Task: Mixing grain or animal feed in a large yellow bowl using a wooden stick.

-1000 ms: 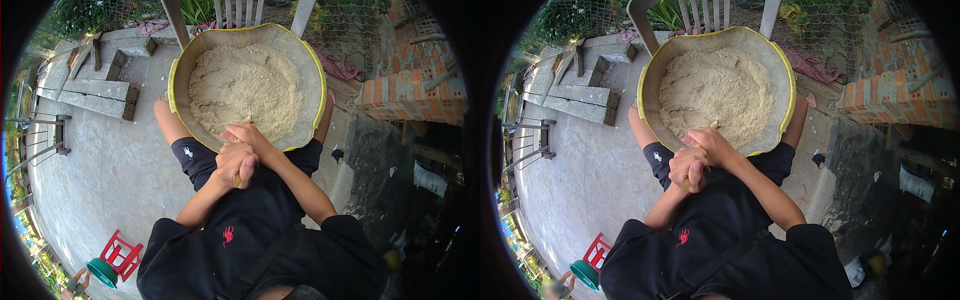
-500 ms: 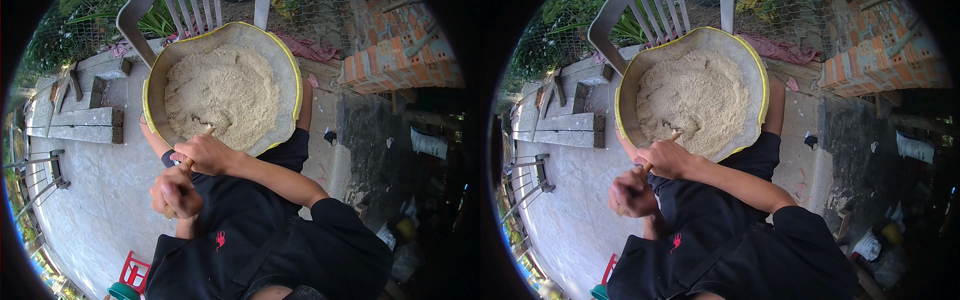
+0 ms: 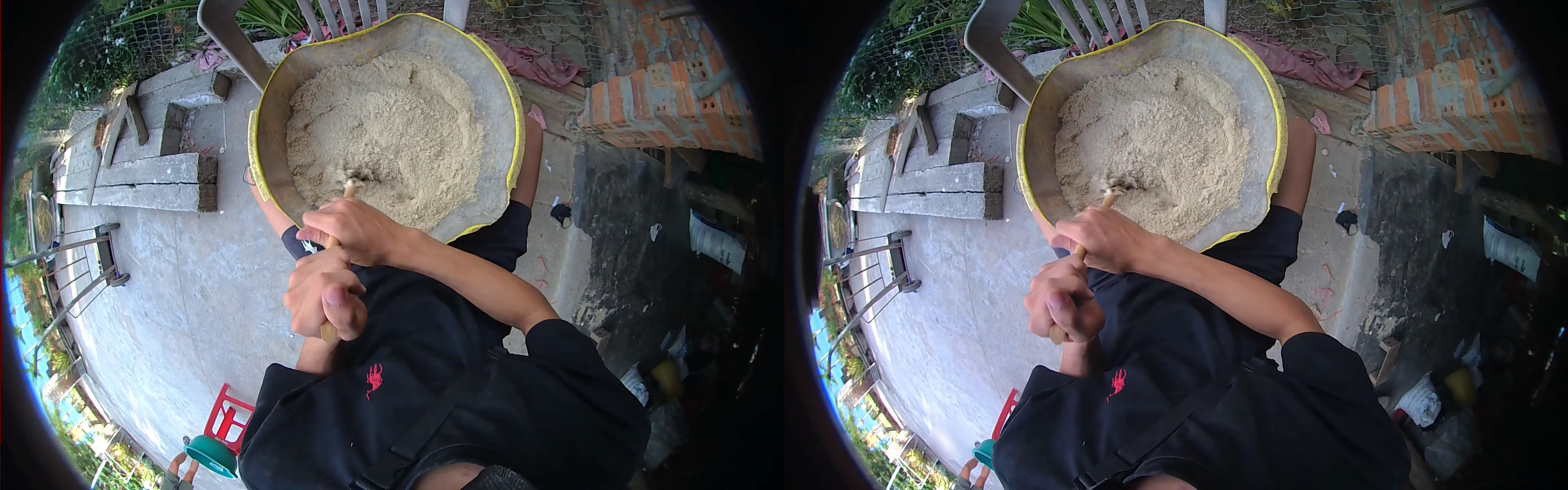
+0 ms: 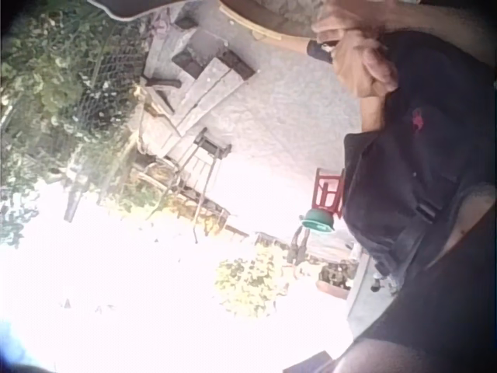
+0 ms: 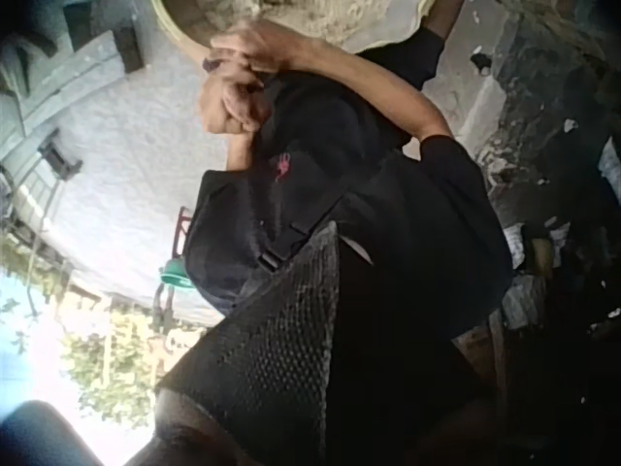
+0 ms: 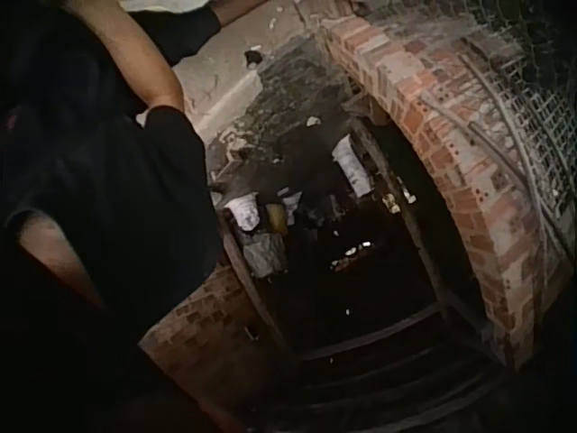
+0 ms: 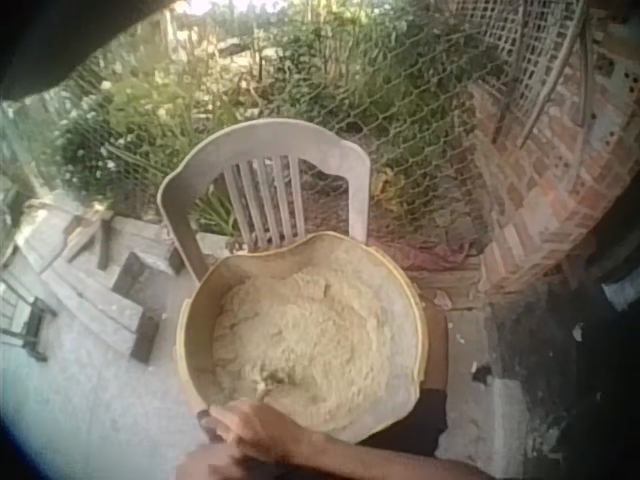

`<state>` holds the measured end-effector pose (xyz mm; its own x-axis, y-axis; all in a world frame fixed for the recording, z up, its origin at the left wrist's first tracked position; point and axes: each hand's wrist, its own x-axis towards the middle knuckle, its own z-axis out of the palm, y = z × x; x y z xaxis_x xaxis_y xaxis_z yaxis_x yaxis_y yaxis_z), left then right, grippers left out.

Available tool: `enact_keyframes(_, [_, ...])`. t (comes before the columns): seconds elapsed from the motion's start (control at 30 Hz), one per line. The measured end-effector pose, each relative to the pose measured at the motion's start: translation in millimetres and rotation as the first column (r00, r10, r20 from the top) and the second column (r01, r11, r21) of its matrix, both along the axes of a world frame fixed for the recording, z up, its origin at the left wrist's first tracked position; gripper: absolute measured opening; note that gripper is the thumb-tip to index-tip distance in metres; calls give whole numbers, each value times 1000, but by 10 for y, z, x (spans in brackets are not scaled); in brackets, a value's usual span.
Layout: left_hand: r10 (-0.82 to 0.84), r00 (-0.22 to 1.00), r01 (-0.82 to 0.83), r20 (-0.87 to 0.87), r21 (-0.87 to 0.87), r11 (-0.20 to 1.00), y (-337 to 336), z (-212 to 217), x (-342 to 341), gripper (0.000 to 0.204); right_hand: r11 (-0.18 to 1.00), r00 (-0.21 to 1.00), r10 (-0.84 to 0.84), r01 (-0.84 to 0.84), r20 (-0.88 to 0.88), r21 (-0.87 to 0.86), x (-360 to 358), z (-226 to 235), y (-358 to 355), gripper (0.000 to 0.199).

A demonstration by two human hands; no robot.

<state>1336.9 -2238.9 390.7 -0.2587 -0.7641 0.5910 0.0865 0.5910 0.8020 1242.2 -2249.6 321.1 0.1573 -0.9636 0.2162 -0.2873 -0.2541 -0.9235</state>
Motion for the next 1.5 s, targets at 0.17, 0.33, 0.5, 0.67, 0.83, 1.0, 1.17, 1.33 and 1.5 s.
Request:
enact_keyframes(0.17, [43,997,-46,57,68,997,8,103,10,41,996,998,32,-36,51,79,57,16,103,20])
enact_keyframes(0.33, [-88,907,172,-412,171,970,188,128,8,38,997,979,-40,51,-198,50,-120,239,412,26])
enact_keyframes(0.5, [-207,951,232,-228,88,969,136,-155,-155,36,984,981,-92,116,-171,133,-292,-25,471,25])
enact_keyframes(0.67, [8,949,48,-316,170,984,-79,-223,-14,37,992,988,-17,36,-154,121,-128,-30,37,28])
enact_keyframes(0.83, [65,985,-68,-159,-12,998,-317,-418,-117,44,995,993,-26,15,-115,-102,-162,-207,-441,27])
enact_keyframes(1.0, [-4,939,90,-345,236,968,-285,-667,-130,42,997,974,-42,57,-223,58,-304,-307,-261,22])
enact_keyframes(1.17, [-23,918,196,-397,402,895,-48,-352,-160,44,950,946,-69,159,-316,268,-408,-48,264,26])
enact_keyframes(1.33, [28,987,3,-155,194,981,-105,-232,-175,42,972,981,-36,79,-190,223,-326,-111,112,27])
enact_keyframes(1.5, [-26,996,17,-87,-97,995,-376,-443,-164,37,997,998,-4,-1,-64,-82,-249,-324,-440,30])
